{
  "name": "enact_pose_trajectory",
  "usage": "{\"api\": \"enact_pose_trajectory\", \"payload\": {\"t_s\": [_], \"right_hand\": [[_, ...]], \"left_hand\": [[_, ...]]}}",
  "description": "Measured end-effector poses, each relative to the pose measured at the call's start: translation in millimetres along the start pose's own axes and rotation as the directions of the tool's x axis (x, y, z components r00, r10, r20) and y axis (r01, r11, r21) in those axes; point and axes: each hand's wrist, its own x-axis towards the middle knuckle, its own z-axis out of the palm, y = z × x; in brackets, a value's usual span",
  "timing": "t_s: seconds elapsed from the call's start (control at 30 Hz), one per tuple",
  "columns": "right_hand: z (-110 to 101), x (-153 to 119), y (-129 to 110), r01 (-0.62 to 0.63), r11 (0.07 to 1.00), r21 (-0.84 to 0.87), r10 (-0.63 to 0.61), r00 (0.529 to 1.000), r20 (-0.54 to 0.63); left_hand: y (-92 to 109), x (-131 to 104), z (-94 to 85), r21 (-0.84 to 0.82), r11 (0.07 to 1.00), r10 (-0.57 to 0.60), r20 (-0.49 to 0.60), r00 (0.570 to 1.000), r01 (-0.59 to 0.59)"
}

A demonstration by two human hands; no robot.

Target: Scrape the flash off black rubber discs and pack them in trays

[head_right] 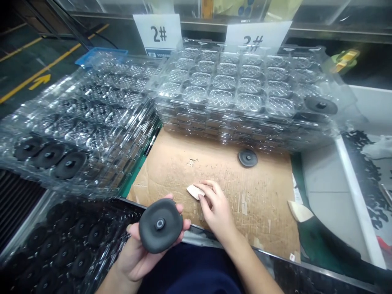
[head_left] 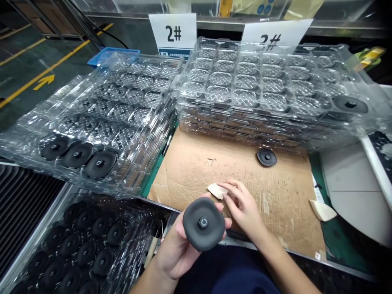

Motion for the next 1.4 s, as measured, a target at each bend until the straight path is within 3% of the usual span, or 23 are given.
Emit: {"api": "enact_pose_trajectory", "payload": {"t_s": [0.13, 0.47, 0.57, 0.63, 0.67, 0.7, 0.73, 0.8, 0.83, 0.9, 1.0, 1.07, 1.17, 1.23, 1.4], "right_hand": [[-7, 0, -7, 0.024, 0.999, 0.027, -0.026, 0.999, 0.043], [-4, -7, 0, -0.003, 0.999, 0.038, 0.001, 0.999, 0.036], [-7, -9, -3, -0.002, 0.999, 0.047, 0.001, 1.000, 0.025], [-9, -10, -4, -0.001, 0.999, 0.054, 0.000, 1.000, 0.018], [-11, -10, -4, 0.000, 0.998, 0.058, -0.001, 1.000, 0.013], [-12, -11, -4, 0.001, 0.998, 0.062, -0.002, 1.000, 0.009], [-13, -11, -3, 0.002, 0.998, 0.065, -0.002, 1.000, 0.005], [-16, -12, -2, -0.002, 0.997, 0.071, 0.002, 1.000, -0.004], [-17, -13, -1, -0.007, 0.997, 0.074, 0.007, 1.000, -0.008], [-19, -14, 0, -0.024, 0.997, 0.077, 0.025, 1.000, -0.012], [-24, -18, -4, -0.058, 0.995, 0.083, 0.059, 0.998, -0.017], [-29, -22, -10, -0.103, 0.987, 0.121, 0.106, 0.994, -0.020], [-38, -30, -22, -0.171, 0.947, 0.273, 0.188, 0.982, -0.037], [-42, -34, -31, -0.193, 0.898, 0.396, 0.221, 0.975, -0.027], [-47, -31, -52, -0.288, 0.766, 0.575, 0.172, 0.953, 0.248]], "left_hand": [[-1, 1, 0.8, -0.004, 1.000, -0.002, 0.003, 1.000, 0.002], [-4, -2, -3.1, 0.000, 1.000, -0.024, -0.038, 0.999, 0.024], [-5, -4, -3.0, 0.115, 0.993, 0.010, -0.014, 1.000, -0.008], [-6, -6, -4.6, 0.334, 0.931, 0.136, 0.054, 0.989, -0.146], [-6, -6, -5.9, 0.493, 0.830, 0.234, 0.116, 0.965, -0.260], [-5, -6, -7.3, 0.653, 0.657, 0.327, 0.204, 0.923, -0.377], [-5, -5, -8.8, 0.772, 0.428, 0.390, 0.312, 0.866, -0.471], [-3, -3, -11.1, 0.847, -0.004, 0.404, 0.487, 0.774, -0.531], [-2, -1, -11.7, 0.842, -0.134, 0.381, 0.531, 0.757, -0.522], [-1, 2, -12.0, 0.833, -0.240, 0.335, 0.553, 0.763, -0.498], [-1, 3, -10.3, 0.835, -0.258, 0.298, 0.547, 0.783, -0.485], [-2, 1, -8.0, 0.871, -0.218, 0.283, 0.488, 0.825, -0.441], [-2, -1, -4.7, 0.928, -0.145, 0.276, 0.372, 0.886, -0.344], [-2, -2, -3.7, 0.936, -0.114, 0.289, 0.353, 0.890, -0.334], [0, -4, -4.6, 0.944, -0.003, 0.308, 0.314, 0.898, -0.329]]}}
